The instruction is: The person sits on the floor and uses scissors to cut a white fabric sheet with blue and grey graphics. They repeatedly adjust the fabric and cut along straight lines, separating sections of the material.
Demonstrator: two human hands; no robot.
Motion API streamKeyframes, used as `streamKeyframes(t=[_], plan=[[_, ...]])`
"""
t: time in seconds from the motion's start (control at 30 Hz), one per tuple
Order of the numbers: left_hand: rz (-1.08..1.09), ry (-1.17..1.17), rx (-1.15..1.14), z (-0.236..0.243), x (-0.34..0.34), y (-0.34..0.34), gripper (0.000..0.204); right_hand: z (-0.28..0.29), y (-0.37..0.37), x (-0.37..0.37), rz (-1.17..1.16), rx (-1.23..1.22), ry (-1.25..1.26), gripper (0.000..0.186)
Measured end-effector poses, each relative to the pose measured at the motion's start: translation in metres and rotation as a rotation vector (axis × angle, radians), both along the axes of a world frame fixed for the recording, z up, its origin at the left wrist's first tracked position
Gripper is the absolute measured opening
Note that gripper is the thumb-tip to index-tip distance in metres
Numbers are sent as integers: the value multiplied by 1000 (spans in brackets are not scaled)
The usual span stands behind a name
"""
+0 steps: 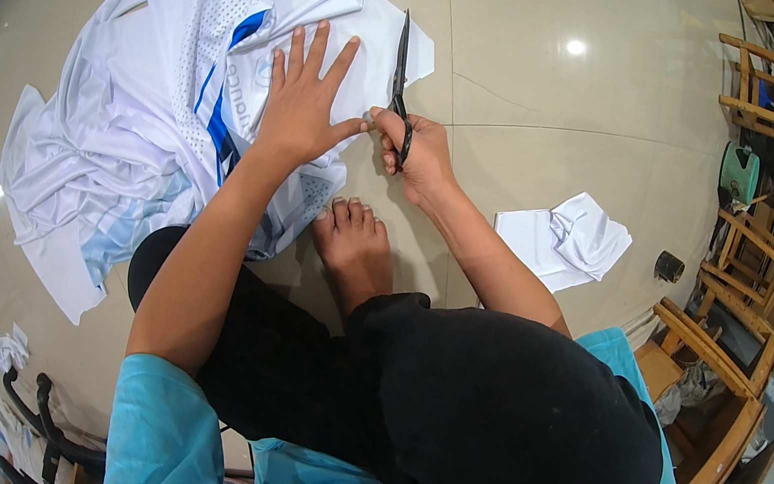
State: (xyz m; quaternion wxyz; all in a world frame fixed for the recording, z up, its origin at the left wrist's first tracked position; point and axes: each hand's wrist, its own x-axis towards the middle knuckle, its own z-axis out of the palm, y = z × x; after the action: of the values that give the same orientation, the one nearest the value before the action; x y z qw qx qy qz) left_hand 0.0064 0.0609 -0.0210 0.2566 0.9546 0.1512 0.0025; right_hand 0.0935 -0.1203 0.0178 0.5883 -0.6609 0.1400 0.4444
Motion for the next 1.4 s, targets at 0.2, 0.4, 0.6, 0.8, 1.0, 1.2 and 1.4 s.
streamKeyframes(t=[0.2,0.4,0.6,0.8,1.0,1.2,1.4], plan=[[-1,6,12,0,1,0,121,-3,0,1,18,7,9,30],[-2,15,19,0,1,1,121,-3,1,1,32,-4,9,29],[-14,-6,11,0,1,2,118,-3,-4,1,-16,-27,-11,32],[31,-119,-6,2,7,10,112,0,-8,45,214,-464,-811,36],[202,-148,130,3,-11,12,101,-40,13,85,206,-392,-1279,24],[197,-167,170,11,-14,11,39,-51,-43,66,187,-451,-1192,19],[182,-386,-466,62,-26,-12,18,-59,-191,32,115,-527,-1190,23]])
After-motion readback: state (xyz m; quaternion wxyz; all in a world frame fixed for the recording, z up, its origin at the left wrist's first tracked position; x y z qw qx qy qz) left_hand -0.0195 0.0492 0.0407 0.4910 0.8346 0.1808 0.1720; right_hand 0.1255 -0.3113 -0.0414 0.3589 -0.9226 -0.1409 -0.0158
